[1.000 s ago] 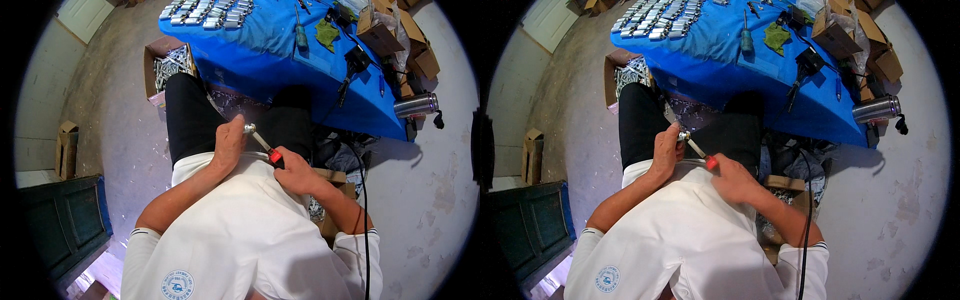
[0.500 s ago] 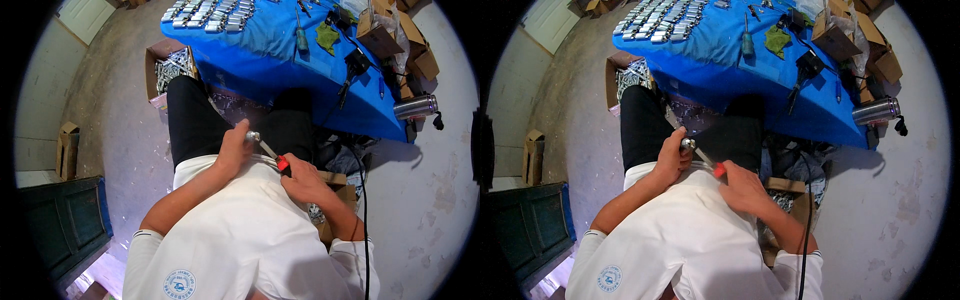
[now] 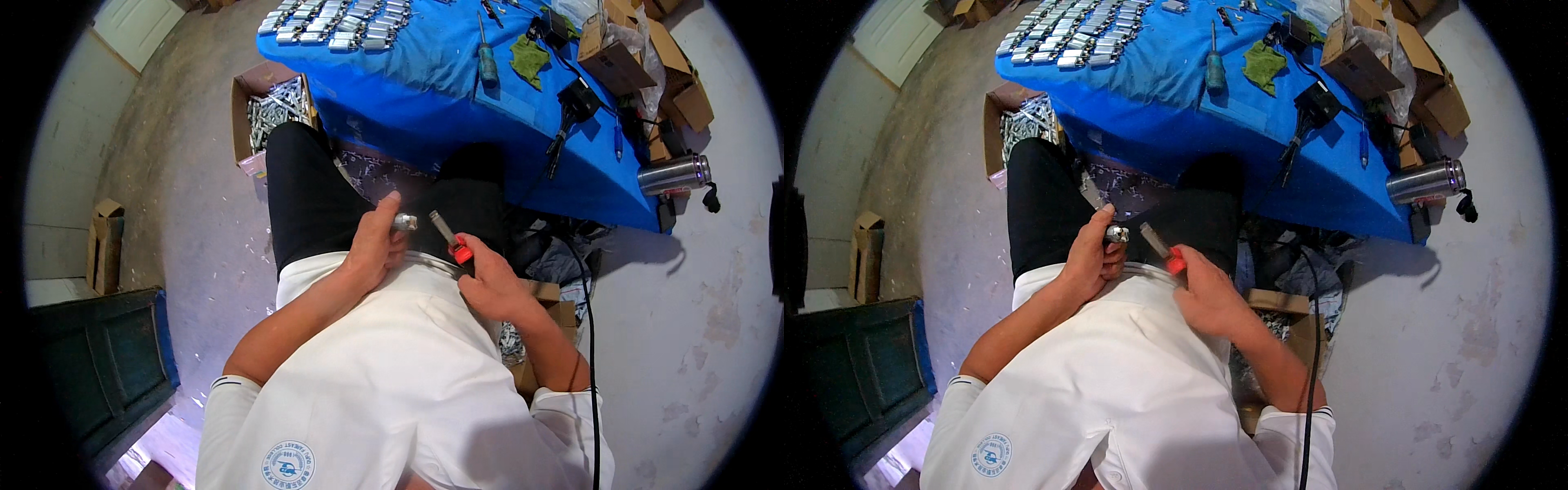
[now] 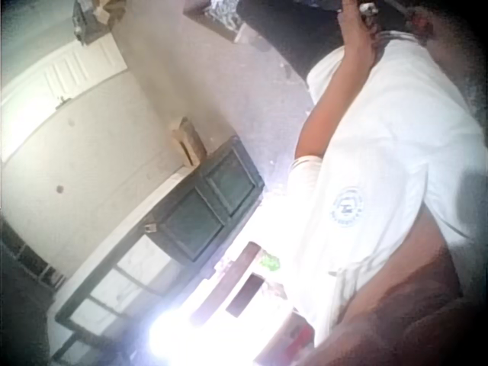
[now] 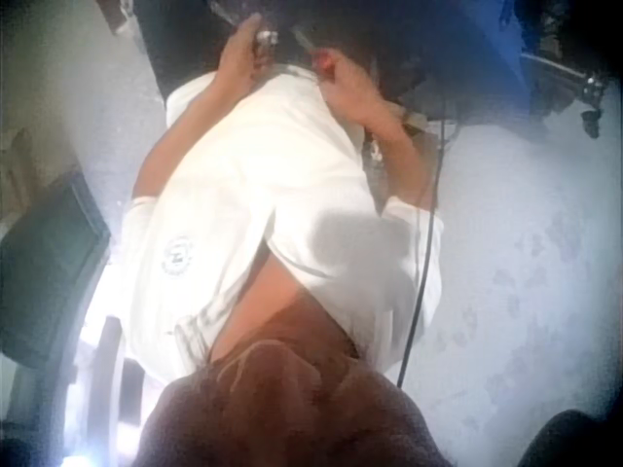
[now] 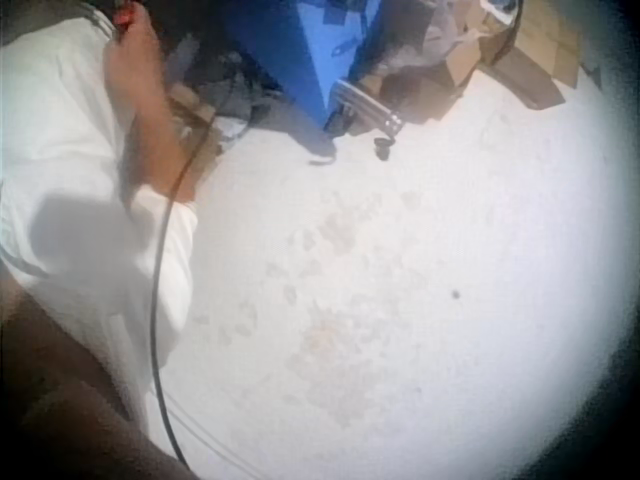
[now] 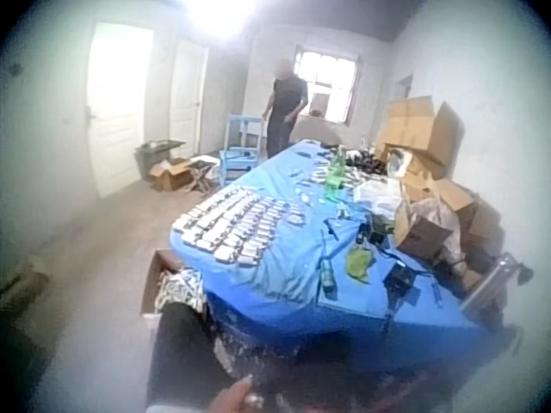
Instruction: The person uses pliers to strip the ends of wires on a small lock mechanism, then uses a screwdriver to pry open the lock casing. The person repeats this process on multiple locks, placing the finished items on a blue-covered table.
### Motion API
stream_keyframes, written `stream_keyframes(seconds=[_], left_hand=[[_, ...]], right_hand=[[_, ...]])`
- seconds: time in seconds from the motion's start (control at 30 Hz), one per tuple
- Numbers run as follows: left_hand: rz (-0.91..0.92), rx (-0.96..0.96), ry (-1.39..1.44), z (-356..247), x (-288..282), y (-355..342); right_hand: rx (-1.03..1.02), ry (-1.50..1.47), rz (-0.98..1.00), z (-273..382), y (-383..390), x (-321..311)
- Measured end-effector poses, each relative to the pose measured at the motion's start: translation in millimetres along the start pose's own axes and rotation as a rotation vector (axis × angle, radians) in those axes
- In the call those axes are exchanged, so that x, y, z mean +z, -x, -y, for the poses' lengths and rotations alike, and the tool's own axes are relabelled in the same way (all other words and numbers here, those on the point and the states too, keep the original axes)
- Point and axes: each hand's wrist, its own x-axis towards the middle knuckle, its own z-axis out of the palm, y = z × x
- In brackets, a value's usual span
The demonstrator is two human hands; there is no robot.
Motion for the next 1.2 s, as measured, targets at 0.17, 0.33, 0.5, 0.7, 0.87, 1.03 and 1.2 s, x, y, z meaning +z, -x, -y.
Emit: stream_keyframes(seconds=[0.17, 0.33, 0.5, 0.7, 0.87, 1.03, 1.2], left_hand=[[-0.026, 0.046, -0.035, 3, -4, -1], [-0.068, 0.078, -0.085, 5, -4, -2], [-0.093, 0.165, -0.142, 9, -5, -4], [-0.116, 0.223, -0.176, 4, 2, 2], [-0.130, 0.260, -0.204, 3, 6, 3], [-0.113, 0.323, -0.249, 6, 3, 2], [-0.116, 0.341, -0.258, 4, 6, 2]], right_hand=[[-0.120, 0.227, -0.056, 6, 0, 3], [-0.101, 0.217, -0.041, 10, -1, 6], [-0.089, 0.218, -0.013, 14, 0, 7], [-0.074, 0.232, -0.023, 12, -3, 10], [-0.028, 0.226, -0.009, 15, -6, 11], [-0.043, 0.212, -0.010, 15, -6, 11], [-0.026, 0.238, -0.024, 16, -8, 12]])
